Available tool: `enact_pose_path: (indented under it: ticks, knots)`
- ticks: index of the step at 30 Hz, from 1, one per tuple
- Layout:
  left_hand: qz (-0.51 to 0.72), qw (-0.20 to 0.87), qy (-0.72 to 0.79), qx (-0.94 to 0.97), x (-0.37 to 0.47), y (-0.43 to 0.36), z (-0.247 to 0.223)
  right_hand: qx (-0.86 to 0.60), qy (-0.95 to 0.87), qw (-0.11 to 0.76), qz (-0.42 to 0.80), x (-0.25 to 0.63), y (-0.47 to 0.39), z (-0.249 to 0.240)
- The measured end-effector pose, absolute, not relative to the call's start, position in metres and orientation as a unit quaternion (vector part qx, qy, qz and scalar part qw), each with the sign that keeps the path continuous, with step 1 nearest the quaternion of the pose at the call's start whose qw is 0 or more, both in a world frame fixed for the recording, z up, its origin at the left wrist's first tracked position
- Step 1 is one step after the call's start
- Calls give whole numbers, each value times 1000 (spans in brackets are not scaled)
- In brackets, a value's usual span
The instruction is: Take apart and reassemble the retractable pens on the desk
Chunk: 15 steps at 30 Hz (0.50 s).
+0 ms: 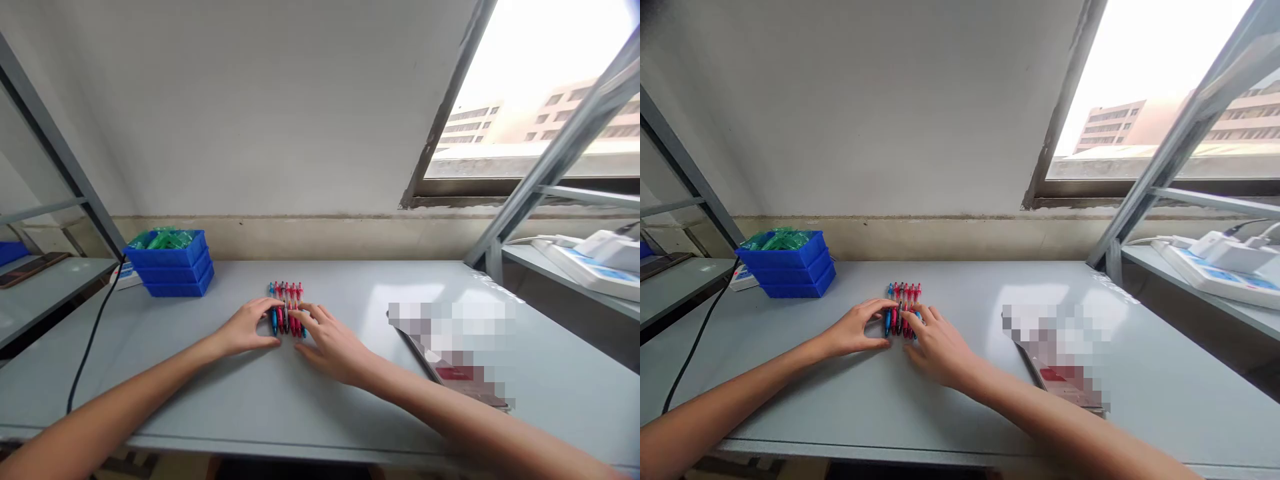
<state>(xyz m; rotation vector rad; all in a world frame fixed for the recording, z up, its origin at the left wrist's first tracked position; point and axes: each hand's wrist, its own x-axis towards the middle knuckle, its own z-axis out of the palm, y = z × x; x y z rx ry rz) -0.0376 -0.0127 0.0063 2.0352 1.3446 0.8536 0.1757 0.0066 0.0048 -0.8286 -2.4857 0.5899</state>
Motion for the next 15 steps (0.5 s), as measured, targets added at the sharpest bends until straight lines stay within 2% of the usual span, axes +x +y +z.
enact_pose_path:
  ticks: [5,15]
  knots:
    - [285,224,472,804,-26,-9,8,-284,-924,207,153,172,10,3]
    - [252,154,425,856,35,-10,5,-315,-923,199,100,237,-3,2]
